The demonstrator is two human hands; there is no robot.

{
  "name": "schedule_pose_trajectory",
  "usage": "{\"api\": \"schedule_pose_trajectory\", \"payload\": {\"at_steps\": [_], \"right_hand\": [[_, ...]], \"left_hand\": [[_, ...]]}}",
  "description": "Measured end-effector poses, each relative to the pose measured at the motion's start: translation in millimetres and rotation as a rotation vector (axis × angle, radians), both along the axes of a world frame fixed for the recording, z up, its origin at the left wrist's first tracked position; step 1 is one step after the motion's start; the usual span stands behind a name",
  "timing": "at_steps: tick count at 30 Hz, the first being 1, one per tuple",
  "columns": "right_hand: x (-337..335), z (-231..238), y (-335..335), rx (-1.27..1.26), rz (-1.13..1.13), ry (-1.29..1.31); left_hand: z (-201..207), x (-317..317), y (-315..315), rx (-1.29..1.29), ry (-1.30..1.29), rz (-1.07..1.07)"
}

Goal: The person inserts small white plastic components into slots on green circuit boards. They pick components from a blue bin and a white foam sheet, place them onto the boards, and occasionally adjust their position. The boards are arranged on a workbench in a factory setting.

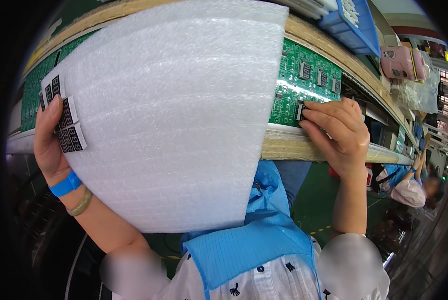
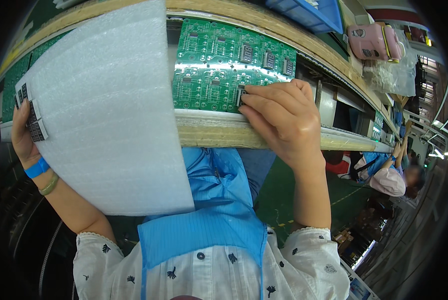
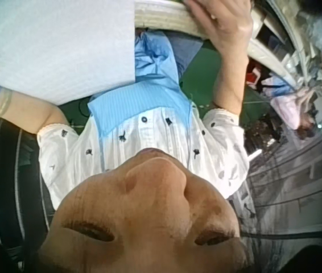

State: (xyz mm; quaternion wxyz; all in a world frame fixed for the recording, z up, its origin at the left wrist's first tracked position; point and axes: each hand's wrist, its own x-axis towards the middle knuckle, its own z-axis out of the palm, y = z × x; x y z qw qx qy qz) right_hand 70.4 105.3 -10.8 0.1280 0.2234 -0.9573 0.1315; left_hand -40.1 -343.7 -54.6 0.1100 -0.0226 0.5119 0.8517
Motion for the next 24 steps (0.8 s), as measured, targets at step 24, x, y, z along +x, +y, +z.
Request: {"api": "schedule_pose_trajectory", "payload": {"at_steps": [24], "right_hand": [[-8.0, 34.7, -29.1, -0.393, -0.068, 0.189]], "left_hand": [[33.9, 14.0, 74.9, -0.273, -0.056, -0.268]]}}
